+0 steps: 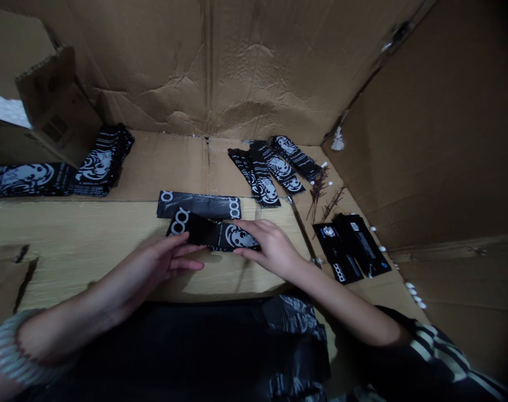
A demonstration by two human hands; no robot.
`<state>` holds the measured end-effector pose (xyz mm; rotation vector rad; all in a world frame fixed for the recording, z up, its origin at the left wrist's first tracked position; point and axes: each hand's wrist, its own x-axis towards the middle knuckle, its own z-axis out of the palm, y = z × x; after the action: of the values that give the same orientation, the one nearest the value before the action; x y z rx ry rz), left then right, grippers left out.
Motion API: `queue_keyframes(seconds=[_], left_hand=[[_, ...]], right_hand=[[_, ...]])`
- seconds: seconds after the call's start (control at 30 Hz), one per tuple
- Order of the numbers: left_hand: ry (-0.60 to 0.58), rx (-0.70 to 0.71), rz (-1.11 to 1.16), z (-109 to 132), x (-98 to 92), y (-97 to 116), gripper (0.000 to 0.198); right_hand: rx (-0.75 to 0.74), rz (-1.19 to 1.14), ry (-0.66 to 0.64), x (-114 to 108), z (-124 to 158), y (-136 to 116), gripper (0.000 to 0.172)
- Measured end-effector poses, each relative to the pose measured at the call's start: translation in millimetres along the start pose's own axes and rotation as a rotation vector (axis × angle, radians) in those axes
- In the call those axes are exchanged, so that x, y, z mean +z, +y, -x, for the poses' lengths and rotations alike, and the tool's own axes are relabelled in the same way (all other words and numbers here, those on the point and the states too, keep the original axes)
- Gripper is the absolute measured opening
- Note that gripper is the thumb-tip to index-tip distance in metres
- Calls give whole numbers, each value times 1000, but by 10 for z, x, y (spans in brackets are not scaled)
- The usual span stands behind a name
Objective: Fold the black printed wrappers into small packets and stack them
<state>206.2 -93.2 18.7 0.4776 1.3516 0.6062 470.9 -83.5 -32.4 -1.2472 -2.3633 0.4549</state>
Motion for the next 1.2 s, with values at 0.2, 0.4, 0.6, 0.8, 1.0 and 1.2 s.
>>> queue_keyframes(seconds=[0.2,0.4,0.6,0.8,1.0,1.2], left_hand=[[21,49,8,-13,31,24,17],[-19,91,16,-59,-25,-28,16],[16,51,-3,-45,-8,3,24],[-8,85,1,-74,-23,-5,20],[13,118,-7,-98,-68,-21,19],[35,174,-127,-196,-146,-88,22]], right_hand=[[-90,152,1,43,-22,-37,49],[-207,228,-87,79,-21,-37,44],[-282,215,-95,-4,36,1,46],[-323,199,-90,66,21,48,47],[-345,126,-78,144,-39,67,47],[-365,154,-111,163,-46,82,49]])
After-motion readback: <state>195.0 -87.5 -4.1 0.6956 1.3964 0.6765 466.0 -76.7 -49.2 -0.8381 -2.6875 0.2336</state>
